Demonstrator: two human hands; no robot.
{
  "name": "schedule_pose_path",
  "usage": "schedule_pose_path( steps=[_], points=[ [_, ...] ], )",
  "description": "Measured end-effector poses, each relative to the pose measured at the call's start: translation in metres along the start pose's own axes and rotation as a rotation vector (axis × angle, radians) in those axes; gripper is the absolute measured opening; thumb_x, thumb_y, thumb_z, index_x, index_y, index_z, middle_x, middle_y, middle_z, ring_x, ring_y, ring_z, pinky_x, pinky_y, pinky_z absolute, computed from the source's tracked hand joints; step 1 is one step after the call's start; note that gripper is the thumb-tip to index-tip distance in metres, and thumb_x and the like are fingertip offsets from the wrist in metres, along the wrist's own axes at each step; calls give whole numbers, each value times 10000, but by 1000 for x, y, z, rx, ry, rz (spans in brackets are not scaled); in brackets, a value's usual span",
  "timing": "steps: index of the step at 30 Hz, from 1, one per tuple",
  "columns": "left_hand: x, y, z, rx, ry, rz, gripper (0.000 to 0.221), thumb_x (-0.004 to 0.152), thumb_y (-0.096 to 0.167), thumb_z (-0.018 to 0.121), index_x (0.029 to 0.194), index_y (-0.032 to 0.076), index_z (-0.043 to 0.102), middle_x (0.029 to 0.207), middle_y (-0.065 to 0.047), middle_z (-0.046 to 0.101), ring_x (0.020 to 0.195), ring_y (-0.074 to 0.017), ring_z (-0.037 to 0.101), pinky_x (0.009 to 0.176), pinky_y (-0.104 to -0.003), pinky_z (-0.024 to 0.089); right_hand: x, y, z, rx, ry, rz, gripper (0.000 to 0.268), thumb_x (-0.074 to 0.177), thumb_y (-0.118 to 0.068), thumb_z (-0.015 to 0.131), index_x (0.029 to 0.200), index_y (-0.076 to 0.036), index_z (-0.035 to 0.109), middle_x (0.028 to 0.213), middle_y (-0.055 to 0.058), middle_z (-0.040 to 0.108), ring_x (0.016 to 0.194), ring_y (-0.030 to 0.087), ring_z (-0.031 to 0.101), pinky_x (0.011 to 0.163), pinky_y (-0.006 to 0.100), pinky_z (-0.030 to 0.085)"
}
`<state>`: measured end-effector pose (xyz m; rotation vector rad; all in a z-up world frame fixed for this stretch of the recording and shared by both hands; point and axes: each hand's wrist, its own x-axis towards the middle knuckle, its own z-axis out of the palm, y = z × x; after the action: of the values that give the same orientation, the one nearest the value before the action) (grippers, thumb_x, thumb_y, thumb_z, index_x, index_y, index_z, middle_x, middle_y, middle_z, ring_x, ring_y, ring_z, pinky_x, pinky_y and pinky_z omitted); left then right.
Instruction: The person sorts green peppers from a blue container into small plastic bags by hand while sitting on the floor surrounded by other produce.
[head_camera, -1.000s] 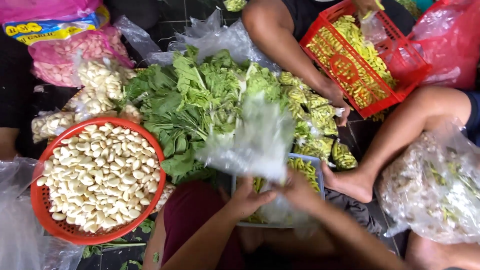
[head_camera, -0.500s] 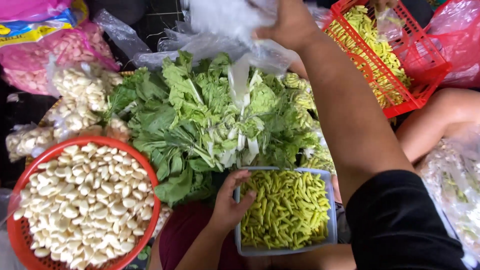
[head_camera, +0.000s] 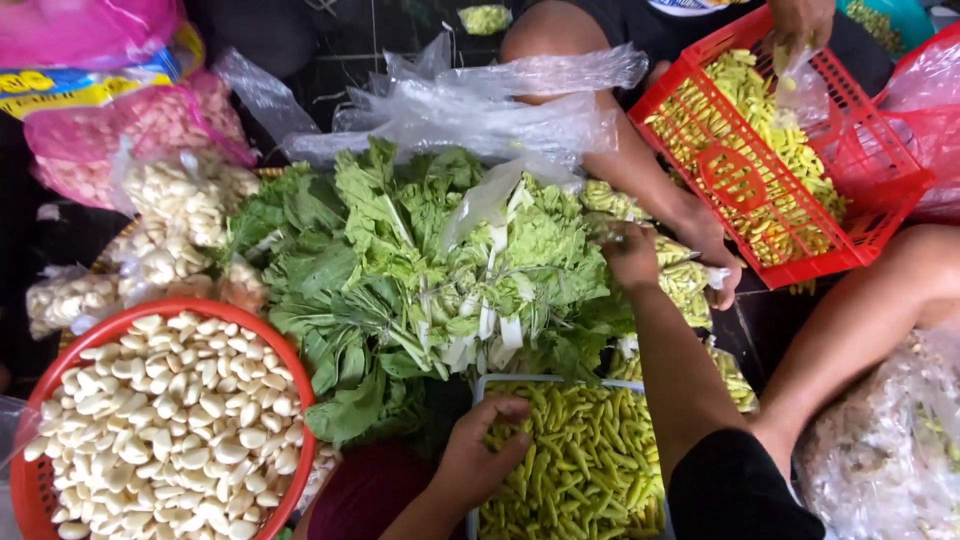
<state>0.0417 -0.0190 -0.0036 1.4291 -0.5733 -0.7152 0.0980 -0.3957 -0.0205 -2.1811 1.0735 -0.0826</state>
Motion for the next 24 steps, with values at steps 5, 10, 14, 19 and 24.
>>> schedule_pose_path(
  steps=[5, 10, 14, 19, 24],
  points=[
    [2, -25, 5, -202, -36, -17, 392, 898, 27, 676, 1285, 8, 622, 1131, -86, 698, 970, -168, 644, 883, -306, 531, -42, 8, -10, 777, 280, -107, 305, 986, -22, 611, 1282, -49, 544, 927, 119, 620, 574, 142, 550, 444, 265, 434],
    [12, -42, 18, -426, -158, -161, 744, 946, 193, 607, 1582, 51, 249, 1536, -176, 452, 1332, -295, 510, 1026, -412, 486, -192, 16, 7, 370, 477, -710, 351, 874, -47, 714, 1186, -10, 557, 1211, 137, 570, 1126, 285, 562, 981, 388, 476],
    [3, -33, 26, -674, 2, -152, 621, 892, 66, 679, 1463, 30, 437, 1208, -123, 619, 1030, -212, 597, 928, -355, 496, -308, 5, 5, 640, -236, -762, 349, 884, -242, 743, 1167, -43, 706, 1255, 154, 689, 1186, 306, 648, 1010, 429, 530],
    [-18, 3, 34, -213, -241, -152, 1007, 920, 328, 804, 1617, 19, 146, 1601, -302, 232, 1468, -524, 266, 1168, -673, 323, -304, 46, 3, 596, 59, -477, 468, 848, -45, 806, 1277, 47, 643, 1103, 163, 718, 1043, 293, 701, 914, 411, 576],
    [-35, 9, 38, -73, -319, -100, 839, 904, 265, 788, 1551, 55, 296, 1505, -285, 403, 1378, -525, 422, 1087, -664, 441, -320, 25, -7, 391, 133, -286, 309, 792, -120, 901, 1074, -70, 785, 864, 98, 767, 769, 205, 753, 704, 310, 617]
  ],
)
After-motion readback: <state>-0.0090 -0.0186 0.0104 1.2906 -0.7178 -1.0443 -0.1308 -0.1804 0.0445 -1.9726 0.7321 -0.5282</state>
